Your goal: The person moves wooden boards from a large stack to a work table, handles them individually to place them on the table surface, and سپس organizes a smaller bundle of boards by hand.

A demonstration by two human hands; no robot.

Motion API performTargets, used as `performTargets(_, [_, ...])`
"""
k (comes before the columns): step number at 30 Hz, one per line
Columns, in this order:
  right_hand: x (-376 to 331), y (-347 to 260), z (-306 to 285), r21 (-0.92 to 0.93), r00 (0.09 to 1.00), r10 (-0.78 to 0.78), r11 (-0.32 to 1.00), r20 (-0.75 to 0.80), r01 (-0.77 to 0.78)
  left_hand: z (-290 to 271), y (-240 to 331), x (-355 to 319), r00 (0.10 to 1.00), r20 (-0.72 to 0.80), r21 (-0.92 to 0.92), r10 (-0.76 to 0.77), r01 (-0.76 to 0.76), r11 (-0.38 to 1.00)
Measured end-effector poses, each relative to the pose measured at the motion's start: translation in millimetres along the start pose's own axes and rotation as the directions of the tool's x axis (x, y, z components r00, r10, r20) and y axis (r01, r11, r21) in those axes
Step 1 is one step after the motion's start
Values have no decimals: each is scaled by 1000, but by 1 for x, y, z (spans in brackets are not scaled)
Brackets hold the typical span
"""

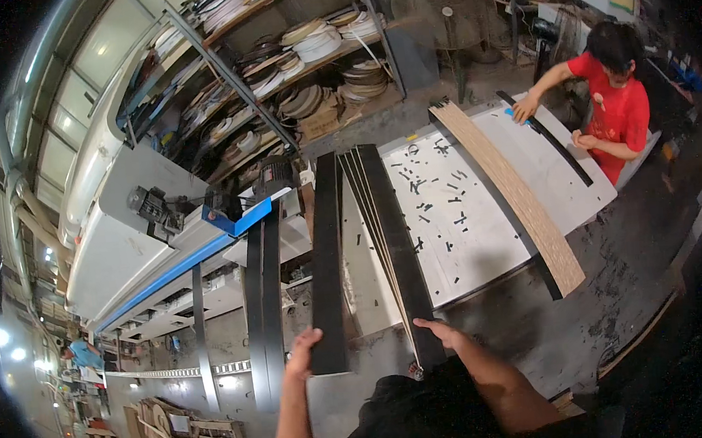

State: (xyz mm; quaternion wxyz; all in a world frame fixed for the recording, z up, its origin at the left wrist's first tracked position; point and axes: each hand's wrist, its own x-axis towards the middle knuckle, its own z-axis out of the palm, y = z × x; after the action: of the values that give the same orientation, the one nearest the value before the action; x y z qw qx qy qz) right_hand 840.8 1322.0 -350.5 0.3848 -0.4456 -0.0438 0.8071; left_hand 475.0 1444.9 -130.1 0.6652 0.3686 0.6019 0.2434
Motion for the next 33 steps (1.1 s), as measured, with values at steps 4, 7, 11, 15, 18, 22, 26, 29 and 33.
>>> performTargets(4, [0, 2, -28, -18, 1000, 19, 1000, -14, -19, -10, 90, -15, 990, 82, 41, 114, -118, 992])
performTargets(7, [-18, -8, -52, -115, 992, -63, 992, -106, 50, -6, 134, -23, 995, 36, 13, 95, -95, 995])
performTargets(11, [-66, -44, -54, -166, 984, -61, 986, -170, 32, 20, 194, -33, 995, -23, -116, 96, -98, 988])
performTargets(15, [-68, -53, -74, -116, 993, 56, 991, -104, -68, -5, 199, 6, 984, 177, 46, 17, -26, 999])
performTargets(18, [-52, -46, -97, 48, 991, 130, 990, 36, -131, 22, 99, 43, 948, 250, 628, 198, -314, 712])
performTargets(22, [-33, -21, -124, 316, 952, 102, 928, 290, -196, 127, -27, 49, 957, 169, 839, 237, -266, 475])
performTargets(26, [-20, -12, -118, 310, 975, 103, 937, 198, -162, 198, -93, 45, 928, 140, 797, 345, -312, 517])
performTargets(29, [-16, -16, -132, 364, 884, 155, 869, 441, -334, 245, -107, 36, 930, 155, 822, 334, -309, 479])
performTargets(33, [-37, -33, -75, 322, 953, 114, 924, 280, -205, 257, -152, 30, 949, 80, 827, 306, -234, 511])
